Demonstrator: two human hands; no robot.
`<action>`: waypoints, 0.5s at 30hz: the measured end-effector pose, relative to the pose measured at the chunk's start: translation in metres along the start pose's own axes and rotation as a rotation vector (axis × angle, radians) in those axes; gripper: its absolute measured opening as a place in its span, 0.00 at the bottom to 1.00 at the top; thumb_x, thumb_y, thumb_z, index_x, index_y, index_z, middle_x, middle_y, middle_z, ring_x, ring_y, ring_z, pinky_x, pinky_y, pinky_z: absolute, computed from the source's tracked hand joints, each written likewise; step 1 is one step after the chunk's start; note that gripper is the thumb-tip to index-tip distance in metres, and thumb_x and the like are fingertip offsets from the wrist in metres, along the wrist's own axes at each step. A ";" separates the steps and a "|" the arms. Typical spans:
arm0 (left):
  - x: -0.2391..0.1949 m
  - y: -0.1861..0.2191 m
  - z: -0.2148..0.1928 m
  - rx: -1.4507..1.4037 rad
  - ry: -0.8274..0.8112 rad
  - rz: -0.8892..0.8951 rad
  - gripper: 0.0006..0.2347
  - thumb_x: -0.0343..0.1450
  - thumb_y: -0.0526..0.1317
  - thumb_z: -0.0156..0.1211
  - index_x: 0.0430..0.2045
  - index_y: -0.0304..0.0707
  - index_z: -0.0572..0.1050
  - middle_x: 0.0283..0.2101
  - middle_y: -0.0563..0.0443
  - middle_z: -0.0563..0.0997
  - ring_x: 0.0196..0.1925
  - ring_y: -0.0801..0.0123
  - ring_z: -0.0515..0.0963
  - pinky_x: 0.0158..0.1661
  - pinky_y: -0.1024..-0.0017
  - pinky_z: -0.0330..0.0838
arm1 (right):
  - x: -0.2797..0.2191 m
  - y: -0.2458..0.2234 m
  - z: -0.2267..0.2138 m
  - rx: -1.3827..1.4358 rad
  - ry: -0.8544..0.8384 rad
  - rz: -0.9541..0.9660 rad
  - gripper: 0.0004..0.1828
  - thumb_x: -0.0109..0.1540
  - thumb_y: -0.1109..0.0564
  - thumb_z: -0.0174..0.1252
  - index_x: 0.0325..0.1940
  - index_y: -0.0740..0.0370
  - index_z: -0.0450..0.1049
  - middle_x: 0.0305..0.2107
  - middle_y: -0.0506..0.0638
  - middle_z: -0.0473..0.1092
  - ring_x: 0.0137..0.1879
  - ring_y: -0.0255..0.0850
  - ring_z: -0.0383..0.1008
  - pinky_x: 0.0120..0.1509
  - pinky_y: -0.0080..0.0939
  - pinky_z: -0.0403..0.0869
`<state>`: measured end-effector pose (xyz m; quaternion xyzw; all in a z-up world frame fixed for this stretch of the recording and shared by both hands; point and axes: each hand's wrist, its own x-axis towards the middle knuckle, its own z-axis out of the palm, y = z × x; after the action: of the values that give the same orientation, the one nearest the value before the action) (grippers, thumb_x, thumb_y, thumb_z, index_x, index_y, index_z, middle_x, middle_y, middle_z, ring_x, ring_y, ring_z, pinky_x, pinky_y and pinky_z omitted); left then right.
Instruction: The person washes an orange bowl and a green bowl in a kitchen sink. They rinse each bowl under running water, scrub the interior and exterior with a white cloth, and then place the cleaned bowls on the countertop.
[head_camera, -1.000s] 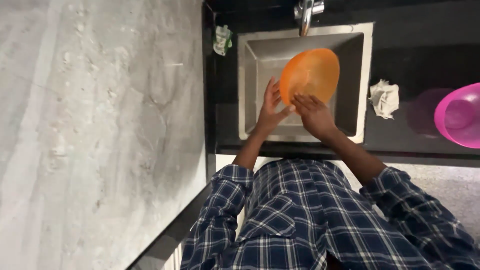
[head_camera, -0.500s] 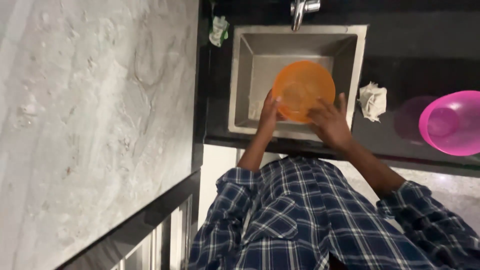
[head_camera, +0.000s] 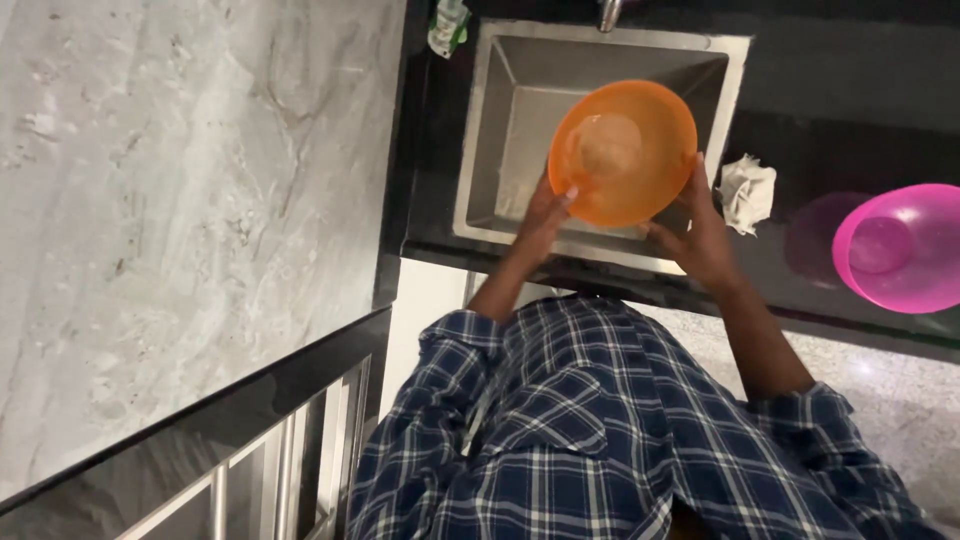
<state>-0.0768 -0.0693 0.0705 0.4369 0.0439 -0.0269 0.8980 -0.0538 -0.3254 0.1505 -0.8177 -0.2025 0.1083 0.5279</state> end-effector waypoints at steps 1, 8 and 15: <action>0.002 0.013 0.008 0.000 -0.007 -0.004 0.30 0.77 0.44 0.61 0.74 0.43 0.55 0.69 0.51 0.69 0.70 0.65 0.69 0.66 0.60 0.66 | -0.002 0.002 0.004 -0.002 0.007 0.003 0.61 0.60 0.66 0.68 0.84 0.59 0.31 0.79 0.59 0.49 0.79 0.48 0.60 0.79 0.49 0.63; 0.013 0.063 0.030 0.486 0.228 -0.427 0.31 0.73 0.54 0.53 0.70 0.42 0.54 0.40 0.40 0.82 0.37 0.57 0.82 0.38 0.66 0.79 | -0.002 0.029 0.030 0.432 0.121 -0.038 0.51 0.67 0.68 0.62 0.86 0.58 0.38 0.77 0.57 0.55 0.81 0.46 0.60 0.84 0.49 0.63; -0.011 0.003 -0.034 -0.040 0.028 -0.827 0.38 0.73 0.69 0.36 0.65 0.32 0.64 0.46 0.32 0.85 0.48 0.54 0.86 0.46 0.68 0.82 | 0.018 -0.029 0.010 -0.092 0.142 0.124 0.46 0.61 0.58 0.71 0.79 0.61 0.56 0.67 0.61 0.61 0.71 0.52 0.68 0.73 0.49 0.71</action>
<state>-0.0894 -0.0402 0.0533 0.3651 0.2285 -0.3785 0.8193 -0.0479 -0.2991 0.1730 -0.8577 -0.1185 0.0729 0.4951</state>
